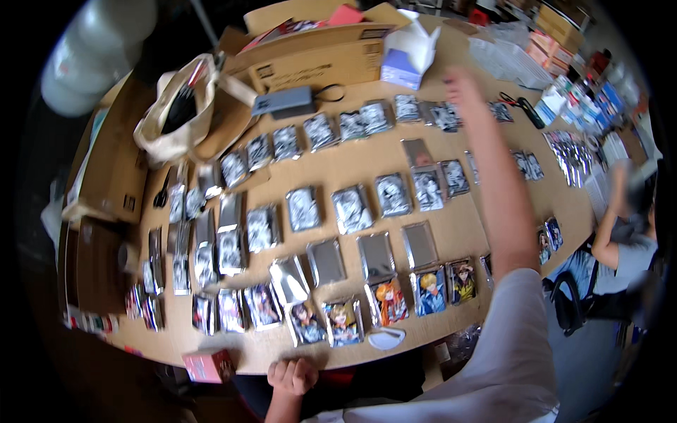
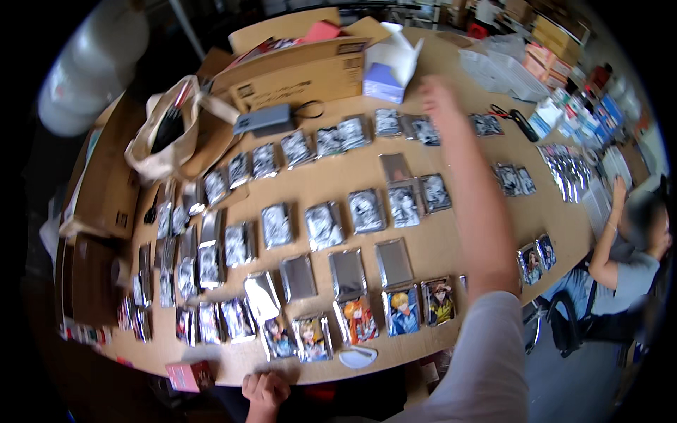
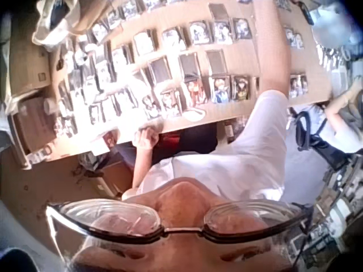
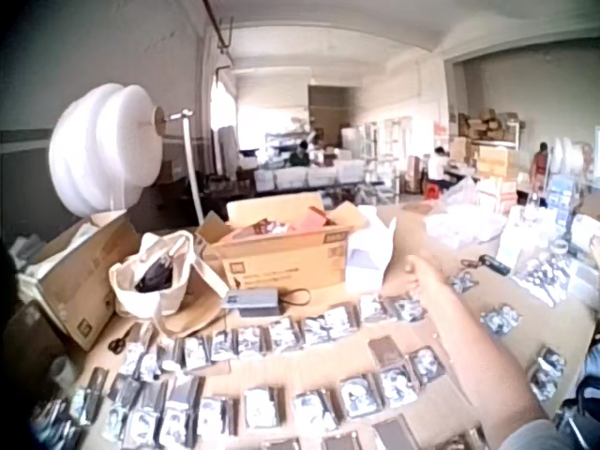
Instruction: The person sits at a table and repeatedly picks up small rectangular boxes, opens them, removes items, and places them into clear plastic sleeves. The person then seals the sleeves and arranges them on the table. Another person works at a separate table in the background.
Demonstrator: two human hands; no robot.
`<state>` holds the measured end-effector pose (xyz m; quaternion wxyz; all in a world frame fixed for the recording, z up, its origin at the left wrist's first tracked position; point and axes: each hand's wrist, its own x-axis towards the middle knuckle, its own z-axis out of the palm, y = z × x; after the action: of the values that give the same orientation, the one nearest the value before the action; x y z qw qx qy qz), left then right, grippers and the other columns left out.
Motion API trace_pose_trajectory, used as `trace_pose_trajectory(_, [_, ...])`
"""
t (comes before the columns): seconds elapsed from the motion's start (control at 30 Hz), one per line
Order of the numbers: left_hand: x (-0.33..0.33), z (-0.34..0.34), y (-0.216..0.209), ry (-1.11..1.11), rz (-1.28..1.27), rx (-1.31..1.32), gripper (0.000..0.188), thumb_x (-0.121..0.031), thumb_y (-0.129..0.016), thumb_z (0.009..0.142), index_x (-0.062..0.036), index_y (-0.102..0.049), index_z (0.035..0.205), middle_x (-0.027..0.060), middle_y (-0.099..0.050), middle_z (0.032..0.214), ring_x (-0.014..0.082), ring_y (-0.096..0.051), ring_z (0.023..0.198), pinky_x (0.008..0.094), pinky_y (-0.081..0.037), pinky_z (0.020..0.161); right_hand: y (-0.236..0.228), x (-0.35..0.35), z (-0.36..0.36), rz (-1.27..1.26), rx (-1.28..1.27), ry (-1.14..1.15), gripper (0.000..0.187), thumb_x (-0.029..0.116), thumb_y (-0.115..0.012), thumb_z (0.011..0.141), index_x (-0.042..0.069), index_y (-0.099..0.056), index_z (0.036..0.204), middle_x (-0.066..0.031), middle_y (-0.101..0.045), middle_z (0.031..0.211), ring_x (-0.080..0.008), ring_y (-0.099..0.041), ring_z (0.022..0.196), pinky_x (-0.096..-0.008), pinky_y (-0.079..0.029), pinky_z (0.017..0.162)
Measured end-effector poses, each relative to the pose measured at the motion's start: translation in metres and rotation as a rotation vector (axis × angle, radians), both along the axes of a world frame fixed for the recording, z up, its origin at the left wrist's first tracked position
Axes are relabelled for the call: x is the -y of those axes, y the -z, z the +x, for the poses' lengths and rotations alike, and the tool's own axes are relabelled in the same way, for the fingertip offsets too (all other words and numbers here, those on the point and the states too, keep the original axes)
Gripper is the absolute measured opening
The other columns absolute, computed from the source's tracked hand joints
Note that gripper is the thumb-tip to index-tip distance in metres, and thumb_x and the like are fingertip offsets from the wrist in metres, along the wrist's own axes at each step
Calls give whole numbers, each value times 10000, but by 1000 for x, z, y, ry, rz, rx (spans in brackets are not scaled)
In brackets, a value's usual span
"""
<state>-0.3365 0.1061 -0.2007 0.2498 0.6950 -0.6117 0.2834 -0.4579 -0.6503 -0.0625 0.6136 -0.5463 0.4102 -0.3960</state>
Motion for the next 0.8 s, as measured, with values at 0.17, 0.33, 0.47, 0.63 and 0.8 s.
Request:
trace_pose_trajectory(0.17, [17,6,-17,144,-121,-36,192,-68,-727,827,-74,-622,989,1,-580,698,190,-545,557,328,-414,531,-57,-83,-149,-451,-177,190,173,173,-616,1038,24,-655,1116,-58,-617,864,-117,-578,691,-270,-464,582])
trace_pose_trajectory(0.33, [12,15,-18,204,-247,-10,208,-98,-784,802,-49,-683,977,-4,-540,679,164,-528,559,296,-407,517,-85,-288,-234,-698,-199,325,224,218,-594,1066,32,-684,1151,-3,-596,807,-60,-537,671,-220,-387,565])
trace_pose_trajectory(0.47, [-8,15,-18,249,-295,-219,287,-43,-786,758,-43,-679,1024,-3,-544,669,161,-526,552,306,-408,499,-34,-504,-235,-782,-265,-74,209,177,-632,1046,29,-723,1161,29,-592,734,-31,-510,611,-200,-362,534])
trace_pose_trajectory(0.63, [-81,42,-56,64,-324,-30,340,33,-772,737,-68,-654,1039,63,-662,882,268,-631,745,399,-502,693,21,-674,-134,-257,-261,-329,179,-22,-654,1004,3,-795,1110,-8,-664,723,-60,-624,629,-212,-468,563])
trace_pose_trajectory(0.8, [-142,96,-72,-409,-238,-536,942,-158,-933,799,-16,-402,1564,258,-517,1511,404,-505,1417,487,-388,1201,32,-724,-70,-739,-323,-445,186,-16,-726,953,1,-763,1134,-98,-664,731,-171,-621,553,-289,-484,527])
